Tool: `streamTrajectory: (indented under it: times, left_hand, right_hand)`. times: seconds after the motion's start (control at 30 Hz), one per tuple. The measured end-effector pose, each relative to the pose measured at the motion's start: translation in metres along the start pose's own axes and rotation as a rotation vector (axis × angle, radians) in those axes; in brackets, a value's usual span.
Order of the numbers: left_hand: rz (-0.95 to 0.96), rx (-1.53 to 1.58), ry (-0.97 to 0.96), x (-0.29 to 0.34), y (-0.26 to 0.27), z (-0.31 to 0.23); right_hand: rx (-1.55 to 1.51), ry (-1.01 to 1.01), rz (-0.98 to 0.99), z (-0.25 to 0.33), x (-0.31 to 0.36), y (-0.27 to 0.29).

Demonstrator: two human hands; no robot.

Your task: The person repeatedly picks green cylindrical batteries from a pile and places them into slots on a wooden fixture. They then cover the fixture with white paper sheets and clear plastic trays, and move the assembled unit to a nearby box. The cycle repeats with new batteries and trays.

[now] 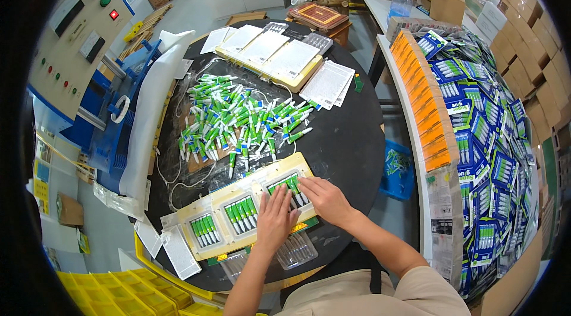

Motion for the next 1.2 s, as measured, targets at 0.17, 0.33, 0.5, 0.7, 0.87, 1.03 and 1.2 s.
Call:
streamTrajectory:
  times: [0.17,0.33,0.5,0.7,0.87,1.03,1.2]
  left_hand:
    - [0.111,-0.080,0.052,0.005,0.003,0.003]
    - [0.138,-0.098,0.113,0.022,0.027,0.019]
    - [-0.338,-0.229,0.524,0.127,0.150,0.079]
    - [0.027,-0.293,0.688,0.257,0.180,0.166]
    - [0.010,-0.325,0.370,0.293,0.160,0.205]
    - [0.160,-0.253,0.010,0.267,0.157,0.177]
    - [0.061,-0.232,-0.236,0.193,0.187,0.110]
  right_hand:
    - [0.090,0.033,0.098,0.011,-0.002,0.008]
    - [0.328,-0.111,-0.080,-0.021,-0.007,0.125]
    - [0.632,-0.634,-0.423,-0.101,0.026,0.255]
    - [0.192,-0.374,-0.178,-0.028,0.067,0.113]
    - [0.123,-0.430,0.090,0.013,0.115,0.062]
    - [0.316,-0.553,-0.068,0.017,0.136,0.116]
    - [0.721,-0.494,-0.403,0.113,0.140,0.247]
Point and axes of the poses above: each hand's wrist, its own x-axis away from the middle knuckle, its own y-axis out of the back of the hand, z = x × y, the point moved 7 cm from there along -x, towards the middle knuckle, and after that the axes turned 7 degrees about -z, right-handed, at the moved point
